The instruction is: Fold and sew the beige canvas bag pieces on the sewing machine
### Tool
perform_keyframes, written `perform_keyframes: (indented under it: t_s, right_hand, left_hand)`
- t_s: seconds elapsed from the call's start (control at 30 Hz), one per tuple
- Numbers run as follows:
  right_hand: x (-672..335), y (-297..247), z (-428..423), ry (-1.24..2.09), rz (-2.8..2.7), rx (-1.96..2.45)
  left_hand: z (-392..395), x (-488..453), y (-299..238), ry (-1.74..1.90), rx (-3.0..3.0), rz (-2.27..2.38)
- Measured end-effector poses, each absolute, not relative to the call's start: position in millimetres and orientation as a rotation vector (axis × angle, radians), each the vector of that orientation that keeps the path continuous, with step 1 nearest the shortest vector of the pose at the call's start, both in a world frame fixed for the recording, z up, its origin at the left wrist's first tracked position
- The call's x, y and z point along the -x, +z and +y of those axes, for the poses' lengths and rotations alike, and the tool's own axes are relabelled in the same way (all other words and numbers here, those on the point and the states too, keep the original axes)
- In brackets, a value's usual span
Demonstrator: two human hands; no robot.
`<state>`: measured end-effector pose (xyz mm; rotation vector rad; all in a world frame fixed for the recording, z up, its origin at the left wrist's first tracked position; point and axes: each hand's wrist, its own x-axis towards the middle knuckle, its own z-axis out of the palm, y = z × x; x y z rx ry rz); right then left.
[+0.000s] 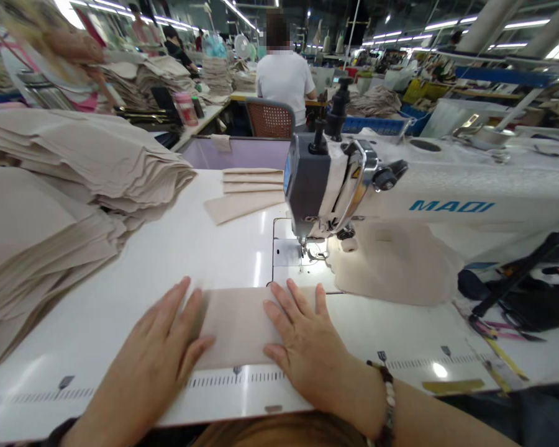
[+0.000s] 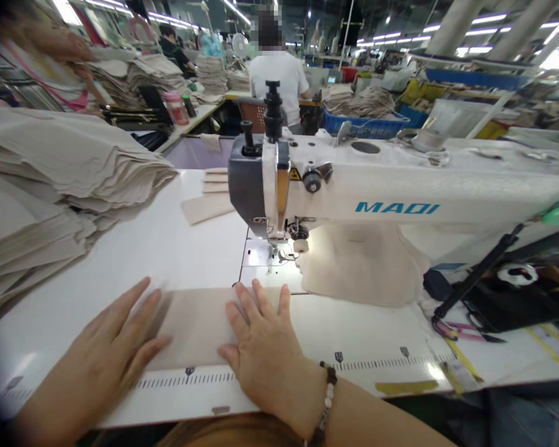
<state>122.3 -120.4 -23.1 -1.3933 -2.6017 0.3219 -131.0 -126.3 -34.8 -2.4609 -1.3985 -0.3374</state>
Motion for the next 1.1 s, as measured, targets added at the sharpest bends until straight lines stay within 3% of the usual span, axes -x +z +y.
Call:
perform_keyframes:
  t_s: [0.13, 0.27, 0.5, 1.1]
  right_hand:
    - [-126.5, -13.4, -119.8, 0.294, -2.496, 1.471]
    - [-148.1, 1.6, -106.8, 0.283, -2.554, 1.522]
    - [-195.1, 6.0, -58.8, 0.102, -2.903, 0.908]
    - [-196.7, -4.4, -45.0, 0.032, -2.648, 1.063]
  left_hand:
    - [-126.5, 106.2, -21.2, -0.244, 2.710, -1.113]
    - [-70.9, 78.9, -10.1, -0.128, 2.753, -1.089]
    - [-3.8, 12.8, 15.9, 0.049, 2.908, -1.023]
    - [1.9, -3.4, -6.0, -0.233, 2.868, -1.078]
